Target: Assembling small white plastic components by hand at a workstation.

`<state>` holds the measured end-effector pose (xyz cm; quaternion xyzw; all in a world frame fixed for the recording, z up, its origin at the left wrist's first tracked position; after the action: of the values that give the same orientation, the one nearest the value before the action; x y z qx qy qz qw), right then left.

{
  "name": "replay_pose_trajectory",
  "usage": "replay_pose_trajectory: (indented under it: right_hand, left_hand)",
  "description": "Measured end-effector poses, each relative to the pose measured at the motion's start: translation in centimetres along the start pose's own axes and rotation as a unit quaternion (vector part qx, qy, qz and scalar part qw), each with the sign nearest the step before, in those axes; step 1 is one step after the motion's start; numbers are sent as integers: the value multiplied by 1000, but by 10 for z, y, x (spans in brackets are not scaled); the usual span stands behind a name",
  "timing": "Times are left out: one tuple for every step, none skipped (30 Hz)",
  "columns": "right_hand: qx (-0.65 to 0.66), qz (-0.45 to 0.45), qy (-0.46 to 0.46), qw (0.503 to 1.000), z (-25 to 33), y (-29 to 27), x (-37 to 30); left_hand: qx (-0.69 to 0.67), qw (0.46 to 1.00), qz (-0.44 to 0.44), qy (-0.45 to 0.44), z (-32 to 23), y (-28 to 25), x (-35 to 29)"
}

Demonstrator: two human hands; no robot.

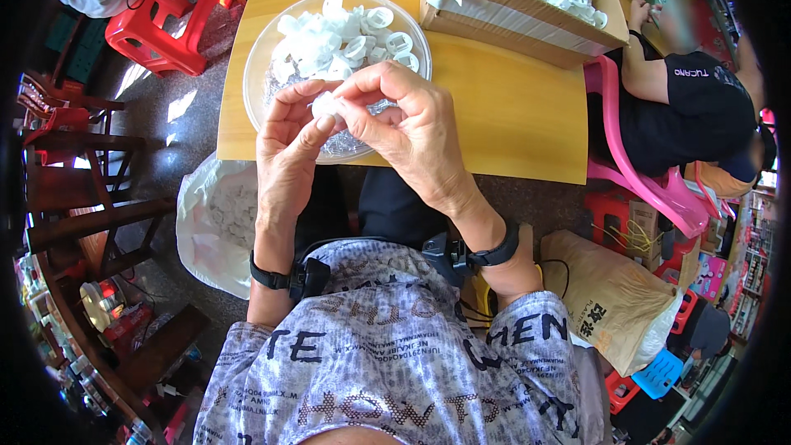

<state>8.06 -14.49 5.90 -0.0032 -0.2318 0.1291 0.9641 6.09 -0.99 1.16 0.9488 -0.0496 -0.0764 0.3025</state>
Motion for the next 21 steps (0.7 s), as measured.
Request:
replay_pose_trajectory:
  right_hand:
    - [-9, -3, -22, 1000, 3, 1, 0]
    - [-7, -2, -24, 1000, 3, 3, -1]
    - [-23, -1, -40, 999, 5, 3, -1]
    - [-40, 1, -56, 998, 7, 4, -1]
    - [-39, 2, -58, 998, 8, 4, -1]
    - [-63, 3, -72, 995, 11, 4, -1]
    - [-86, 5, -86, 993, 13, 4, -1]
    - [-85, 7, -89, 992, 14, 4, -2]
    - [-92, 5, -83, 992, 14, 4, -3]
    - [-99, 3, -77, 992, 14, 4, -3]
    - [-97, 6, -80, 992, 14, 4, -4]
    - [-100, 7, -81, 992, 13, 4, -4]
    - [-103, 8, -82, 991, 13, 4, -5]
    - [-102, 10, -83, 991, 11, 5, -5]
    - [-88, 3, -77, 993, 9, 4, -6]
    - [-75, -3, -71, 995, 7, 3, -6]
    - [-75, -2, -72, 995, 6, 3, -7]
    - [-65, -5, -66, 996, 5, 3, -7]
    - [-55, -9, -60, 997, 4, 3, -6]
    - [-55, -8, -61, 997, 4, 3, -6]
    - [-57, -9, -64, 996, 5, 3, -6]
  left_hand:
    - [1, 1000, -1, 2, 0, -2, 0]
    - [-5, 1000, 5, -1, 1, -3, 0]
    - [-12, 1000, 13, -4, 1, -3, 1]
    - [-12, 1000, 13, -1, 0, -2, 1]
    - [-24, 1000, 19, -5, 0, -1, 1]
    - [-36, 999, 23, -9, 0, 0, 1]
    - [-36, 999, 22, -5, 1, 0, 1]
    - [-40, 999, 28, -6, 2, 0, 2]
    - [-43, 999, 33, -6, 3, 0, 2]
    - [-42, 999, 31, -3, 3, -1, 1]
    - [-41, 999, 35, -3, 3, -1, 1]
    - [-40, 998, 39, -3, 3, -1, 1]
    - [-36, 999, 39, 0, 2, 0, 0]
    - [-35, 999, 38, 2, 2, -1, 0]
    - [-35, 999, 37, -3, 2, -1, 0]
    - [-34, 999, 35, -9, 2, -1, 0]
    - [-34, 999, 35, -7, 2, -1, 0]
    - [-33, 999, 32, -8, 2, -2, 0]
    - [-32, 999, 30, -9, 2, -2, 0]
    - [-32, 999, 29, -8, 2, -2, 0]
    - [-26, 999, 27, -9, 2, -3, 0]
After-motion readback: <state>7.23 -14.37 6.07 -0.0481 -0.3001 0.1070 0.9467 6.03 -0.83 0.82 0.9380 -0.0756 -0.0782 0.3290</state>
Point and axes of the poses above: each hand's wrist, its own x-axis towards the middle knuckle, its own y-axis out of the palm, z = x × y, the point moved 6 cm from there along x, towards the middle knuckle, and after that the axes turned 12 degrees about -y, right-handed, at the moved point
